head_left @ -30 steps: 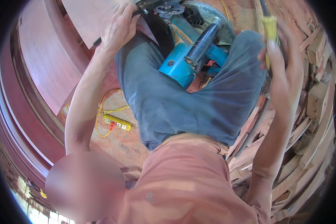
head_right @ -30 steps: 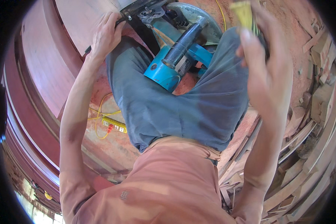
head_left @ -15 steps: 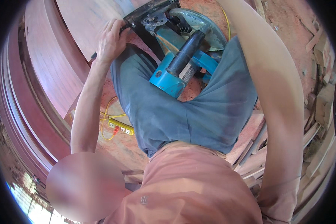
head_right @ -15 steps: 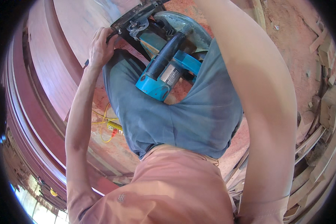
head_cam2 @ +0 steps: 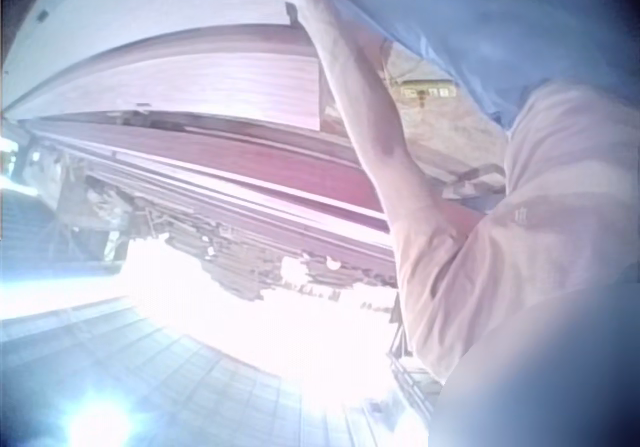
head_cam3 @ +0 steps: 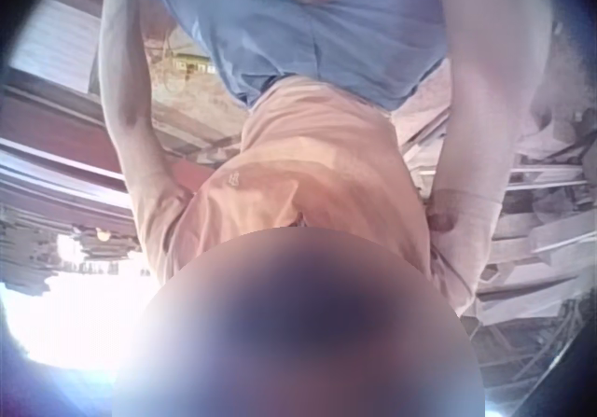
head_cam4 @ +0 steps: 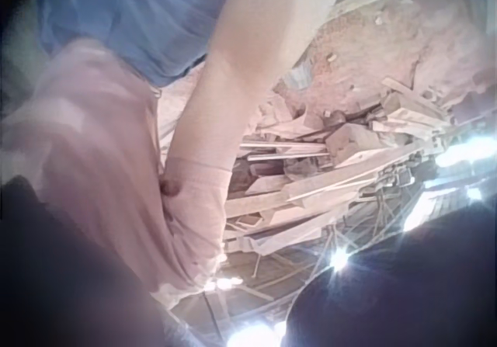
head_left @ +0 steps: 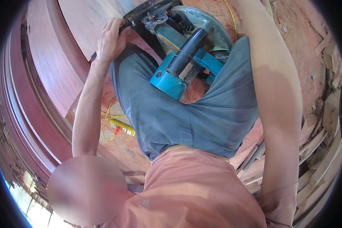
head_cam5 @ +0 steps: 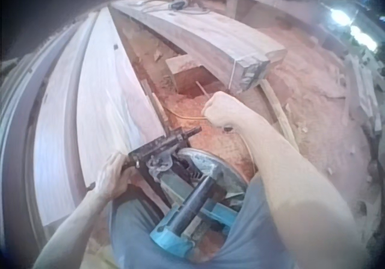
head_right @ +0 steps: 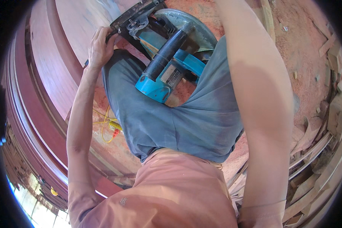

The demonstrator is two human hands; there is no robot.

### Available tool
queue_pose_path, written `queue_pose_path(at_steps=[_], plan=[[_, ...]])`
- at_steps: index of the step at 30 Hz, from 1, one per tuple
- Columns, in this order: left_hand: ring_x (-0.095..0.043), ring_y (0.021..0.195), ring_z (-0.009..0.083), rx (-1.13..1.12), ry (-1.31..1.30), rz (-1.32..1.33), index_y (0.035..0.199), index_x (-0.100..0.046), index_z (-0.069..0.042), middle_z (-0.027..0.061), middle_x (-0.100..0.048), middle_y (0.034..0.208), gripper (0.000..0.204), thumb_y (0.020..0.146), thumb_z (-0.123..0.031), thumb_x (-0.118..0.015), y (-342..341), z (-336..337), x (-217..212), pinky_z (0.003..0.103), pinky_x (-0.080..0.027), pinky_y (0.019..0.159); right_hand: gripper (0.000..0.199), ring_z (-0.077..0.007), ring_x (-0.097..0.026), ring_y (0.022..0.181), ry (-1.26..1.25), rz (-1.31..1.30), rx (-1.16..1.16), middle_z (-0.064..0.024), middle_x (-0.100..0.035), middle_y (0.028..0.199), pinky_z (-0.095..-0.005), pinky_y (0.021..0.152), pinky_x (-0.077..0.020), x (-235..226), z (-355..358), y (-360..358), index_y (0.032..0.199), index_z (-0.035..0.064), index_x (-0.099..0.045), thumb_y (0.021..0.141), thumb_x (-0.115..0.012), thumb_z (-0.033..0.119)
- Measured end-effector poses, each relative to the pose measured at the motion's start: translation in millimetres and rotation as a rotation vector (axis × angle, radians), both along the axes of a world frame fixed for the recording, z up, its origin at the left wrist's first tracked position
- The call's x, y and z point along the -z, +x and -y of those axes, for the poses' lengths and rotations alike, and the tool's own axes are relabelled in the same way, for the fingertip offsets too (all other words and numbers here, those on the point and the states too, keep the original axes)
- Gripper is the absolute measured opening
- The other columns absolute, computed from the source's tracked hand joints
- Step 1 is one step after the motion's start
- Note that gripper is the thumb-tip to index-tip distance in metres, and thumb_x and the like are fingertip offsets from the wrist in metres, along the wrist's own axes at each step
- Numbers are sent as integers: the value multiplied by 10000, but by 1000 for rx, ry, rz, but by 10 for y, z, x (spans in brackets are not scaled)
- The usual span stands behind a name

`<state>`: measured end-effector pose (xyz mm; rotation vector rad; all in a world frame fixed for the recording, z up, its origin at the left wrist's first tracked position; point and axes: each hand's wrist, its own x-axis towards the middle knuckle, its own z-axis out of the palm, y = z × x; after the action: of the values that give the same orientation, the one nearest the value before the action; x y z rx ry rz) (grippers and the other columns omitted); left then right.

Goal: The person adjusts the blade guard and depth settings on a teal circular saw using a screwdriver. They then reposition the saw on a wooden plank and make a cut, followed by further adjustments to the blade guard.

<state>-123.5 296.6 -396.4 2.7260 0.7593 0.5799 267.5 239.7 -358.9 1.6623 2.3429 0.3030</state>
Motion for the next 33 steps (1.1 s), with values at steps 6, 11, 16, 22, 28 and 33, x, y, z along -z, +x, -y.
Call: queue_pose_path(at_steps=[6,11,16,22,28,33], plan=[[-674,953,374,-12,-5,-23,1084,-643,-30,153,-662,982,200,954,-147,-741,7,17,-21,460,-528,835,369,-240,-773,981,53,-843,505,-110,-787,948,-364,886,-602,-214,695,488,1269,46,-738,922,-635,120],[-671,969,366,-11,22,-2,1050,-636,-48,132,-665,988,185,939,-154,-738,7,33,-30,462,-540,825,633,-241,-741,924,92,-739,329,-137,-743,1185,-381,786,-568,390,1683,597,1580,123,-495,1007,-716,276],[-665,952,366,-20,5,0,1043,-632,-48,128,-656,972,180,939,-150,-738,-12,39,-12,461,-538,812,683,-373,-739,1051,-134,-886,946,-171,-751,1232,-447,941,-574,1303,2367,198,1579,203,-507,956,-778,281],[-664,937,363,-6,28,-13,1042,-636,-45,126,-654,962,180,937,-146,-741,-15,28,-16,459,-536,806,522,-226,-729,994,170,-494,693,-126,-758,1176,-376,887,-565,1791,2401,-5,1527,163,-589,1029,-708,269],[-663,953,366,-30,-21,-31,1057,-641,-39,133,-656,973,191,931,-136,-747,-29,49,-31,455,-535,817,487,-222,-729,958,85,-605,756,-127,-752,1126,-376,851,-569,1794,2437,-63,1505,135,-603,1044,-681,273],[-657,960,377,-31,-25,-56,1065,-640,-32,140,-651,982,201,928,-133,-749,-25,45,-54,458,-529,825,463,-219,-729,928,-17,-1013,924,-127,-747,1084,-376,821,-572,1371,2469,-124,1487,112,-614,1057,-658,276]])
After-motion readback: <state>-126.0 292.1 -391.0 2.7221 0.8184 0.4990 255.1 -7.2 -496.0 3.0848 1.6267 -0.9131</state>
